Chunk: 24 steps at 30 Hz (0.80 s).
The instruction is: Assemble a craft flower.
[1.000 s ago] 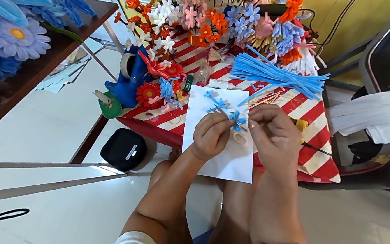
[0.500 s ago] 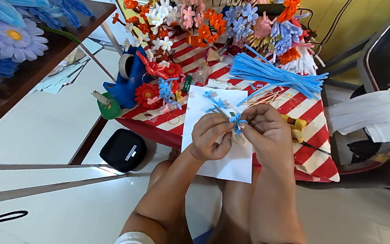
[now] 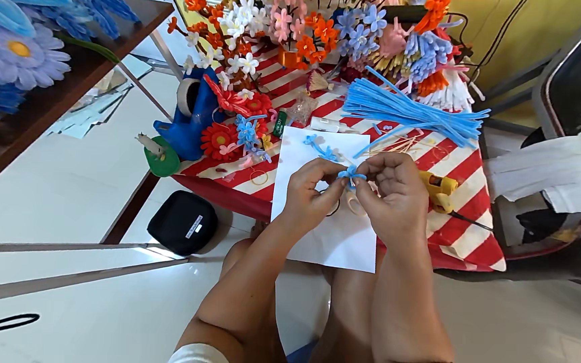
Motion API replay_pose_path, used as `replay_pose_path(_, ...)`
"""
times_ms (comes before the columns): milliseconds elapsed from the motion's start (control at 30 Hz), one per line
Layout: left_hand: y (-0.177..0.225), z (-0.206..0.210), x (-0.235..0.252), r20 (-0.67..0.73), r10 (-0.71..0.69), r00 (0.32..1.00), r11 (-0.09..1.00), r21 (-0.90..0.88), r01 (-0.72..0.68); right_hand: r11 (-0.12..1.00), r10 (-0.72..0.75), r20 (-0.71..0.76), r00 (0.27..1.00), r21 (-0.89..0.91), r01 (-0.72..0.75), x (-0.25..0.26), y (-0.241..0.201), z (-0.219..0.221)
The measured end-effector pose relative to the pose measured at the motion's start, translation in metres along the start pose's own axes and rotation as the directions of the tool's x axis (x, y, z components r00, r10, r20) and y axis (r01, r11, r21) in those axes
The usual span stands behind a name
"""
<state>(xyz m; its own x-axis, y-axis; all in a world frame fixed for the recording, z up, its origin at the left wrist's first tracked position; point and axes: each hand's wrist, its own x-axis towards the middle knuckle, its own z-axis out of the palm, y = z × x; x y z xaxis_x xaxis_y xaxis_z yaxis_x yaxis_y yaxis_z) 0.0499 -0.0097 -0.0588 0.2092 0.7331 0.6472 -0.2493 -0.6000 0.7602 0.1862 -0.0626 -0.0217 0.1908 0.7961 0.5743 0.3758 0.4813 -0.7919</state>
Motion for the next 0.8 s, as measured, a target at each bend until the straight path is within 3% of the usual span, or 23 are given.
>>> replay_pose_path(133,0.022,0.004,0.004,-0.056,-0.125,0.991,0.992,-0.014,0.124,1.0,0.015,0.008,1.0,0.012,-0.015,0.0,-0.001,0.001)
replay_pose_path(300,-0.001,-0.001,0.0,0.014,-0.022,1.0,1.0,-0.002,0.022,1.0,-0.024,0.04,0.999,0.006,0.024,0.001,0.004,0.001)
replay_pose_path(800,0.001,0.003,-0.001,0.043,-0.13,0.991,0.991,-0.034,0.131,0.998,-0.058,0.088,0.994,-0.022,0.06,0.003,0.011,-0.002)
